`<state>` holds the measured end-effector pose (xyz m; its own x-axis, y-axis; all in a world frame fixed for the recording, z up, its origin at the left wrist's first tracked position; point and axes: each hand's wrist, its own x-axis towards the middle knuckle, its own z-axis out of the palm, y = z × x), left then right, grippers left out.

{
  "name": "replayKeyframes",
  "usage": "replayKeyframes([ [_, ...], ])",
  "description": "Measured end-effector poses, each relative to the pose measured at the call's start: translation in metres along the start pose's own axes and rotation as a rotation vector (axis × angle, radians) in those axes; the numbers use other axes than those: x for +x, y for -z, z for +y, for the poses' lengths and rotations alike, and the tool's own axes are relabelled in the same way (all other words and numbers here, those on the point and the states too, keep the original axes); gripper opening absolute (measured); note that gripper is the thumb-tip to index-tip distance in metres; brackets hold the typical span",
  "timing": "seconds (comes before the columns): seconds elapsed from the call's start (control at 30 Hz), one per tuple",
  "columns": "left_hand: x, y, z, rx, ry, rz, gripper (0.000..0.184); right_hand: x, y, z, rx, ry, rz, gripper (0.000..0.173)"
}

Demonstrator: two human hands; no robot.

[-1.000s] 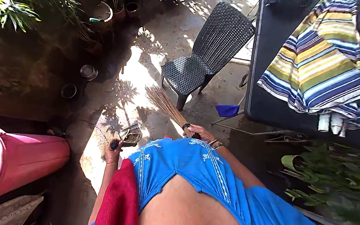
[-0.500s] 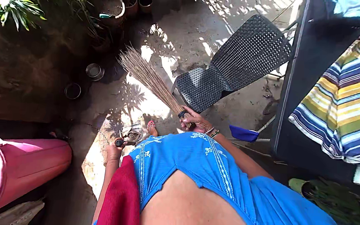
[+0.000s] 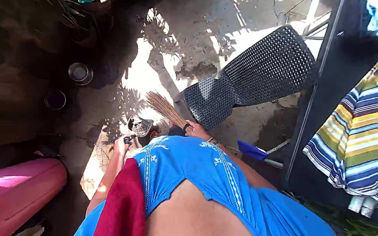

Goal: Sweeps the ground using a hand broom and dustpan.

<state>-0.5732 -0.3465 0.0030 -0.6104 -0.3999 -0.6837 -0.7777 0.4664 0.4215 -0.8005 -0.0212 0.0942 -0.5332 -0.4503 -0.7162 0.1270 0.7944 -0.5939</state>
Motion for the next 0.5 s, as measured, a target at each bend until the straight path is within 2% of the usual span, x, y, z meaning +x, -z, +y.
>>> replayKeyframes([
  [0.13, 0.061, -0.003, 0.025, -0.01, 0.017, -0.048, 0.043, 0.059, 0.043, 0.0, 0.076, -0.145, 0.011, 0.067],
  [0.23, 0.098, -0.003, 0.055, -0.032, 0.078, -0.076, 0.039, 0.111, 0.092, -0.012, 0.153, -0.255, 0.029, 0.064],
  [0.37, 0.143, -0.004, 0.091, -0.027, 0.161, -0.112, 0.04, 0.204, 0.169, -0.014, 0.087, -0.294, 0.119, 0.061],
  [0.5, 0.181, -0.004, 0.108, -0.039, 0.213, -0.139, 0.04, 0.282, 0.242, -0.026, 0.03, -0.289, 0.28, 0.053],
])
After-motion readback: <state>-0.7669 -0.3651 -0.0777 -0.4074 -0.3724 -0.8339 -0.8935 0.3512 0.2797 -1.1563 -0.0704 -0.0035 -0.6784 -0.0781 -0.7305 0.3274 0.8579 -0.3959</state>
